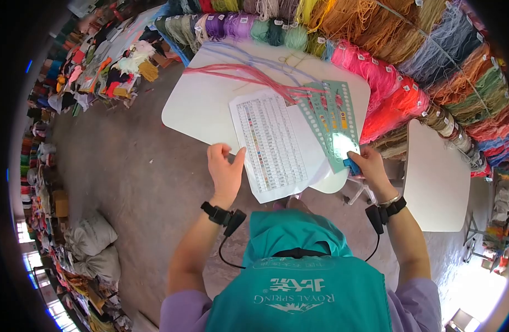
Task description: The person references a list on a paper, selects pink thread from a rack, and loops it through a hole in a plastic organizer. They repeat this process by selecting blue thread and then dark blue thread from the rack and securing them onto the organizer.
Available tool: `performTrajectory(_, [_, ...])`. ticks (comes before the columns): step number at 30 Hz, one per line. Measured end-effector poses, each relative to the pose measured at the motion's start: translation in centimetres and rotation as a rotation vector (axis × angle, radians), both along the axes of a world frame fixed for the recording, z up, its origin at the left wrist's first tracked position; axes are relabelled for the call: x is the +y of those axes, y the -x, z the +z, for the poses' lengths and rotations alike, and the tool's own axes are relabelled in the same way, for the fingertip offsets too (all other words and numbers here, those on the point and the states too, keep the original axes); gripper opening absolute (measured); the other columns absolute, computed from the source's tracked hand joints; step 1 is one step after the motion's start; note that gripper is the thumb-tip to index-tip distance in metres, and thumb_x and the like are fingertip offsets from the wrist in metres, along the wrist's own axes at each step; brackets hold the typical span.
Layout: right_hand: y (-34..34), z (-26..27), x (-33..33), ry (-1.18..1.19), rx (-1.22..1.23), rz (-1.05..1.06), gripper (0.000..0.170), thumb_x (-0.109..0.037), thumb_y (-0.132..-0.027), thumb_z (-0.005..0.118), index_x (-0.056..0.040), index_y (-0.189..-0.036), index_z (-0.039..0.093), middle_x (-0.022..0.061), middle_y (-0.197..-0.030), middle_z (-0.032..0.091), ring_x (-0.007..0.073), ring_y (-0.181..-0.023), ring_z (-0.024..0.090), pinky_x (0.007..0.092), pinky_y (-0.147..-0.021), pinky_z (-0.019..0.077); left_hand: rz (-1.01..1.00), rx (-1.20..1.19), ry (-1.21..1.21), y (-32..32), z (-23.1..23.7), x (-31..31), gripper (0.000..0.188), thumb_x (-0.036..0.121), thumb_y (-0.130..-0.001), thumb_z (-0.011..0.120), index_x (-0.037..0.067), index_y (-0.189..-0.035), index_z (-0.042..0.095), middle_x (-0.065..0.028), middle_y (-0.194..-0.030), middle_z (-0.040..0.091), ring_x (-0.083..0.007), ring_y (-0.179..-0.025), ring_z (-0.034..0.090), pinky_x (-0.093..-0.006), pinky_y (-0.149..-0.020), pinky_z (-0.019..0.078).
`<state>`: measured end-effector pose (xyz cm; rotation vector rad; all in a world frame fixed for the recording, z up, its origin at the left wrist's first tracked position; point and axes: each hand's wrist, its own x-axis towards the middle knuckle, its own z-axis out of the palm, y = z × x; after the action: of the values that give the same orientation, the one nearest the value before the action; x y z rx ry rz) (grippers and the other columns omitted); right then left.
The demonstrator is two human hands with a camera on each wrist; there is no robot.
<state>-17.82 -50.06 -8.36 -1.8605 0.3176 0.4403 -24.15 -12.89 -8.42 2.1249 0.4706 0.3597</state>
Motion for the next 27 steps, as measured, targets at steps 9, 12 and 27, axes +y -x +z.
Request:
performTrajectory(9, [0.3, 2.4, 0.1, -0.095, -0.036, -0.012, 0.025, -0.019, -0.088, 0.069, 0.0032, -0.096, 0.062, 0.0028, -0.073, 0.063, 0.0083, -0.056, 0.059, 0.021, -0.047, 0.0455, -0.233, 0.352, 1.008, 2.1, -1.0, -1.4, 0.034, 0.025, -0.096, 0.062, -0.004, -0.11, 0.057, -0.0108, -0.103, 0.066, -0.0151, -0.086, 0.067, -0.0291, -0.073, 0.0567])
performTrajectory(12, [0.5, 2.1, -0.5, -0.199, -0.057, 0.009, 0.024, -0.019, -0.089, 0.068, 0.0025, -0.099, 0.062, 0.0025, -0.076, 0.064, 0.0074, -0.06, 0.058, 0.021, -0.051, 0.0435, -0.294, 0.383, 1.002, 2.6, -1.0, -2.0, 0.039, 0.024, -0.097, 0.06, -0.007, -0.12, 0.056, -0.0141, -0.11, 0.066, -0.017, -0.092, 0.068, -0.0307, -0.076, 0.0579])
performTrajectory(27, [2.9, 8.0, -6.2, -0.388, -0.381, 0.102, 0.016, -0.005, -0.095, 0.059, -0.0007, -0.11, 0.058, 0.0021, -0.101, 0.066, 0.0066, -0.086, 0.06, 0.0226, -0.075, 0.049, -0.319, 0.283, 0.987, 5.2, -2.0, -7.8, 0.033, 0.015, -0.097, 0.059, -0.007, -0.122, 0.056, -0.0134, -0.114, 0.066, -0.0167, -0.1, 0.065, -0.0315, -0.085, 0.0549])
